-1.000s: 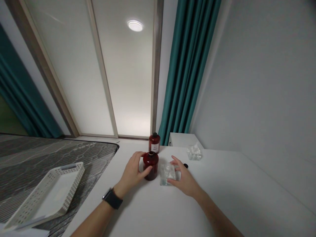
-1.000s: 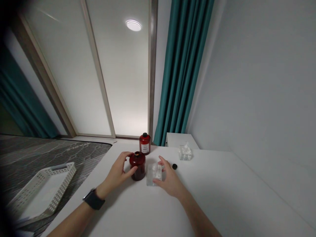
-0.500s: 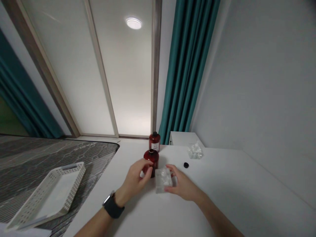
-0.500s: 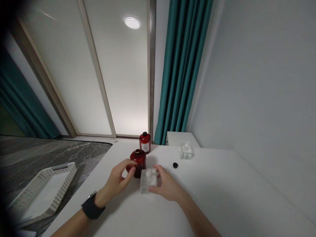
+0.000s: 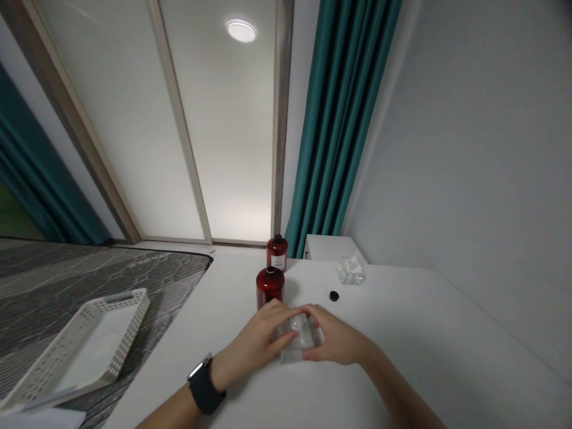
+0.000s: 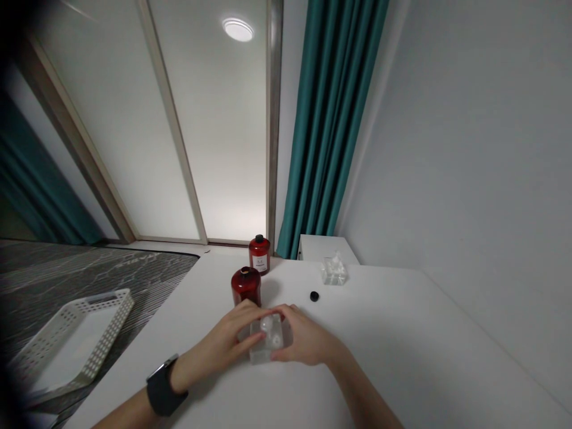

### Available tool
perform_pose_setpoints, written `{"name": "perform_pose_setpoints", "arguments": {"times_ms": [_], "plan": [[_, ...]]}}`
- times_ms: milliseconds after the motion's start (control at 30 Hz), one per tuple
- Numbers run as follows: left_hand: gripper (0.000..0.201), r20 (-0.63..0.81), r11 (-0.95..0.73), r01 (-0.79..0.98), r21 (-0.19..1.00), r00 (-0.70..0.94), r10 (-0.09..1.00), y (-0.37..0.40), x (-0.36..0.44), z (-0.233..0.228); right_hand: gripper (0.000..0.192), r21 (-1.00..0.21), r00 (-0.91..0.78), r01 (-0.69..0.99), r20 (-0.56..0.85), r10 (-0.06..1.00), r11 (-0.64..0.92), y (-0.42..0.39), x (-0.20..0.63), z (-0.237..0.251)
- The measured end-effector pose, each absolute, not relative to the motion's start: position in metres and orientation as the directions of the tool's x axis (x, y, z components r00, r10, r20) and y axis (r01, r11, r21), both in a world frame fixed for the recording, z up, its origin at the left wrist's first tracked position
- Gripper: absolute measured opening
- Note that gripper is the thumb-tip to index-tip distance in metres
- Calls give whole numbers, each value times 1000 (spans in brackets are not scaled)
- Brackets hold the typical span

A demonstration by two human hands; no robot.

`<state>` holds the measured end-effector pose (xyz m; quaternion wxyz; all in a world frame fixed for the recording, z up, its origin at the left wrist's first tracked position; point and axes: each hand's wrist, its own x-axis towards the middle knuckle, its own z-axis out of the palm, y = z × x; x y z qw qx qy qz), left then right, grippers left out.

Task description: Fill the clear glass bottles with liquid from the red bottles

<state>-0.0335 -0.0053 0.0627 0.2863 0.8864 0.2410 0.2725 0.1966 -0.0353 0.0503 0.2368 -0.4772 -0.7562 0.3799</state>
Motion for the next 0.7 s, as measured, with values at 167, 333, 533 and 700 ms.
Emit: {"name": "perform_pose_setpoints", "arguments": {"times_ms": [167, 333, 533, 700], "plan": [[40, 338, -665, 250, 704, 706, 623, -4, -32, 54, 68, -774, -397, 592, -37, 917, 225, -35, 194, 47], [34, 356, -639, 223, 736, 675, 646, -5, -30, 51, 66, -732, -333, 654, -55, 941, 189, -36, 191, 48], [25, 404, -658, 242, 713, 625, 668, -7, -22, 47, 64, -715, -299, 675, -44, 953, 179, -37, 184, 50], [36, 392, -658, 291, 695, 614, 685, -6, -25, 44, 68, -743, -340, 649, -89, 936, 165, -37, 187, 52]]}}
